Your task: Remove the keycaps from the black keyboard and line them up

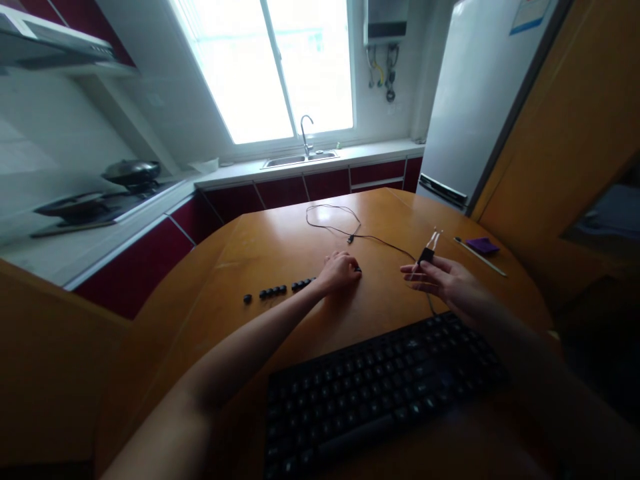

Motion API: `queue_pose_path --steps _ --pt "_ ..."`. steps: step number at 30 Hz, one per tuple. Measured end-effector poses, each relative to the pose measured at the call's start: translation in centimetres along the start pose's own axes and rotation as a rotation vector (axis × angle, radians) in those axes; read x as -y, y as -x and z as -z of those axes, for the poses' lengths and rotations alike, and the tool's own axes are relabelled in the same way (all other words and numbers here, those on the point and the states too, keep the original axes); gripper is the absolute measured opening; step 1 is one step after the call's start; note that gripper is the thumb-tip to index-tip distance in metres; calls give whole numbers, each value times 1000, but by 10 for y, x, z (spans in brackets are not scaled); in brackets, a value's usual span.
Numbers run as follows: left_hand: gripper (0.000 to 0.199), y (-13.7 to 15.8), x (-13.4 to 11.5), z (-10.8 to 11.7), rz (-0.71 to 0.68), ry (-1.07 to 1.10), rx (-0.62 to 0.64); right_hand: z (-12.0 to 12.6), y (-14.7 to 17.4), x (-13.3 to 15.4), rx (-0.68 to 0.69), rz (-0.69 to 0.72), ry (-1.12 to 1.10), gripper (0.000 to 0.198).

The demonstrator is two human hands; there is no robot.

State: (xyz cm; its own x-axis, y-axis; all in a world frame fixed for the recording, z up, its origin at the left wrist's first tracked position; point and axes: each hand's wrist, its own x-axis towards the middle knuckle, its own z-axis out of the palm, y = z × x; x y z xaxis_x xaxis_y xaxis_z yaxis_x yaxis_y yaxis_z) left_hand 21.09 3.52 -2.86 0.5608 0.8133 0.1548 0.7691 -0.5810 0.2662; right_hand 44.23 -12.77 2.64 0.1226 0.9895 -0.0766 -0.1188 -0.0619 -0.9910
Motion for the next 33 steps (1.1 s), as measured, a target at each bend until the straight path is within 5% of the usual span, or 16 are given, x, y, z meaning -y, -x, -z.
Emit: queue_pose_path --steps 10,33 --pt "23 4 3 4 57 43 15 7 0 -12 43 46 69 40" --pt "24 10 8 2 100 71 -28 12 3 -12 32 2 50 35"
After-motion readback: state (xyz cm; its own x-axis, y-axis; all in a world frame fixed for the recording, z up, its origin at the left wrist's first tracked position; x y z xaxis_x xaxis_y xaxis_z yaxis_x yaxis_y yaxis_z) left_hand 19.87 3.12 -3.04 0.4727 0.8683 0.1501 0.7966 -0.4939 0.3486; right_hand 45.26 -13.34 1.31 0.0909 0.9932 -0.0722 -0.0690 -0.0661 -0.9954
